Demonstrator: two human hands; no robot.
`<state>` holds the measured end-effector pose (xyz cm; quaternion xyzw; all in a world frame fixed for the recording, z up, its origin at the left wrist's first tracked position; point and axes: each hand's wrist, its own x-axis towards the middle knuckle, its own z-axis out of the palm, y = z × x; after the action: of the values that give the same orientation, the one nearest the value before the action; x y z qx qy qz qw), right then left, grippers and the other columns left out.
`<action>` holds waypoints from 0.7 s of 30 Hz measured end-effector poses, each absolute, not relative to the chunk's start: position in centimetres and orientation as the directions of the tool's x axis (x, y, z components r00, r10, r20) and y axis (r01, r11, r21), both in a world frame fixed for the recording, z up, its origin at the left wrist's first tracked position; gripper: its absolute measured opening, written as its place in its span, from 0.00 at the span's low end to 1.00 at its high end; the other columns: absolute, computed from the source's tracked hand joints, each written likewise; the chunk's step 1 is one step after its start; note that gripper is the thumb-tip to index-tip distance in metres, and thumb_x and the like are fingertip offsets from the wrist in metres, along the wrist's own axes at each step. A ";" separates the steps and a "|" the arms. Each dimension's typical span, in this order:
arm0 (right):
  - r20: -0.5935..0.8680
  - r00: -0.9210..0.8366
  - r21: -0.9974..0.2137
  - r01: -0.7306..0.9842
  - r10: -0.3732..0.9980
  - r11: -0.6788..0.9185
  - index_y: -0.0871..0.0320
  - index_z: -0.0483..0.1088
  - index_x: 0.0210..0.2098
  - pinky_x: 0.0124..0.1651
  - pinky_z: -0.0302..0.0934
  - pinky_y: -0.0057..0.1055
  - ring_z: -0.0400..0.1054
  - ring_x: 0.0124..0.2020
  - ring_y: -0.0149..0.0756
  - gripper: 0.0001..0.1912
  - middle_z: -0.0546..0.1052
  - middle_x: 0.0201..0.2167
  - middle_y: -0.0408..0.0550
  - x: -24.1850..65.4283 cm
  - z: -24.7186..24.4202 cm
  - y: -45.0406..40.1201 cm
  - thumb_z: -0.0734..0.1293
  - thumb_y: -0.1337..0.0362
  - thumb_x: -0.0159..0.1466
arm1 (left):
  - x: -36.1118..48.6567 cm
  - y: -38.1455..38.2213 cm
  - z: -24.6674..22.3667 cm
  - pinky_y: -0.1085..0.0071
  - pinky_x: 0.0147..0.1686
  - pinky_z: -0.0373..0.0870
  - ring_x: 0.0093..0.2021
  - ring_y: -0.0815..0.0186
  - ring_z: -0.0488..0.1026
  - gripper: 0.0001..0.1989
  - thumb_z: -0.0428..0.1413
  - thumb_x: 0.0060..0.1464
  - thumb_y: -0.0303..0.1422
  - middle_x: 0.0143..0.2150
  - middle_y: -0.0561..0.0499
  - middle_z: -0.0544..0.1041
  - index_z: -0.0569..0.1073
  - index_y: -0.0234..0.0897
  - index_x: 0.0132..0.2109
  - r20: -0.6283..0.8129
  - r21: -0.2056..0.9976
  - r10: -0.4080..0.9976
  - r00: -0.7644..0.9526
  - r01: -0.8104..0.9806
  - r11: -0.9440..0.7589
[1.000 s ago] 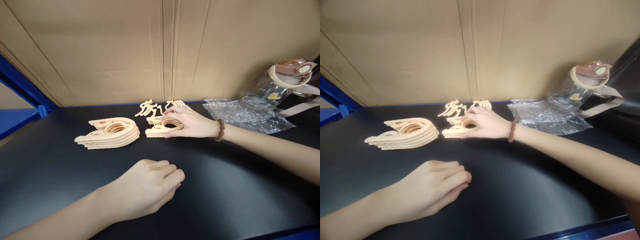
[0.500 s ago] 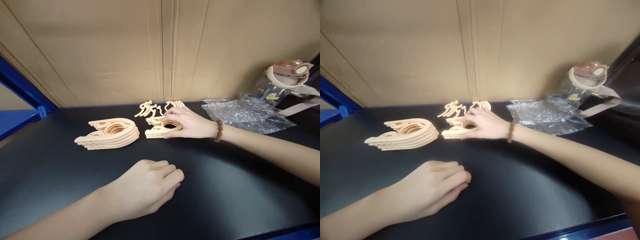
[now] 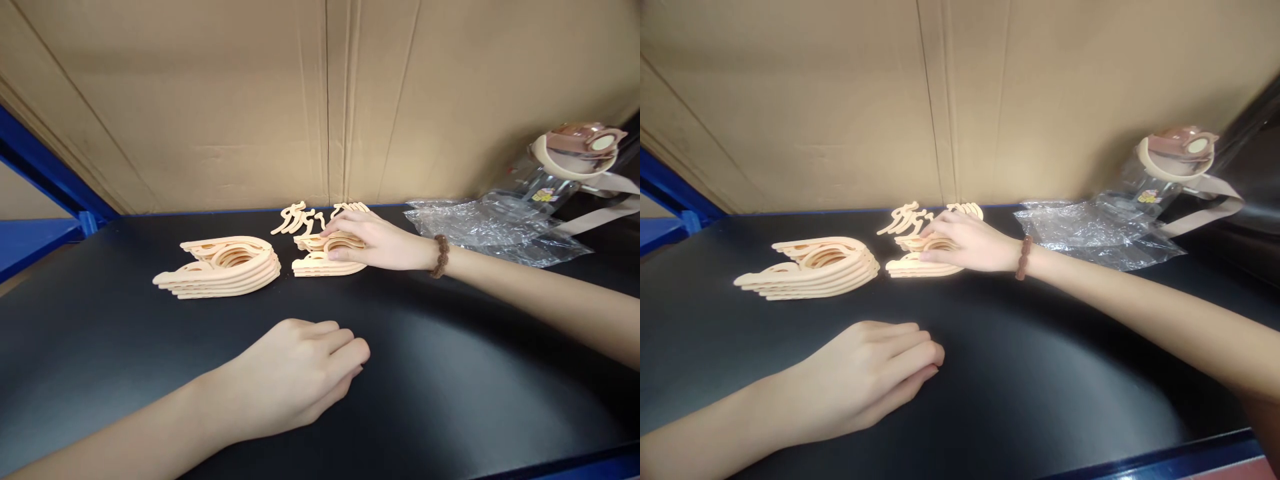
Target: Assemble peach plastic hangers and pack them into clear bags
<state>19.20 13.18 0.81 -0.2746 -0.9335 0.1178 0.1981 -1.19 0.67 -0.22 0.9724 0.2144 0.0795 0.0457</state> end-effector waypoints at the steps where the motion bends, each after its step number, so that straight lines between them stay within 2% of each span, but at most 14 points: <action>1: 0.319 -0.763 -0.332 0.466 0.563 0.820 0.55 0.69 0.51 0.55 0.55 0.42 0.64 0.52 0.45 0.23 0.72 0.49 0.53 19.2 1.1 13.3 0.60 0.45 0.67 | -1.2 0.7 -0.2 0.68 0.26 0.59 0.28 0.66 0.65 0.09 0.46 0.66 0.27 0.30 0.54 0.70 0.70 0.35 0.40 0.134 0.124 0.423 0.896 0.409 -0.904; 9: 0.389 -0.696 -0.295 0.526 0.603 0.798 0.58 0.72 0.49 0.52 0.56 0.42 0.65 0.50 0.45 0.20 0.74 0.47 0.54 19.5 2.7 15.8 0.58 0.52 0.69 | -1.3 0.5 -0.2 0.68 0.26 0.60 0.29 0.66 0.65 0.08 0.46 0.65 0.27 0.31 0.54 0.70 0.70 0.35 0.40 0.129 0.124 0.422 0.897 0.408 -0.905; 21: 0.306 -0.661 -0.190 0.663 0.685 0.724 0.61 0.73 0.47 0.46 0.60 0.36 0.70 0.44 0.41 0.14 0.77 0.44 0.53 20.1 2.5 20.6 0.62 0.63 0.65 | -1.2 0.5 0.2 0.70 0.27 0.65 0.29 0.66 0.68 0.12 0.44 0.62 0.24 0.38 0.51 0.69 0.71 0.35 0.44 0.108 0.155 0.439 0.892 0.421 -0.894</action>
<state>20.06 20.64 2.51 -0.3700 -0.9108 0.0309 0.1808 -1.25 0.51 0.23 0.9706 0.2215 0.0699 0.0637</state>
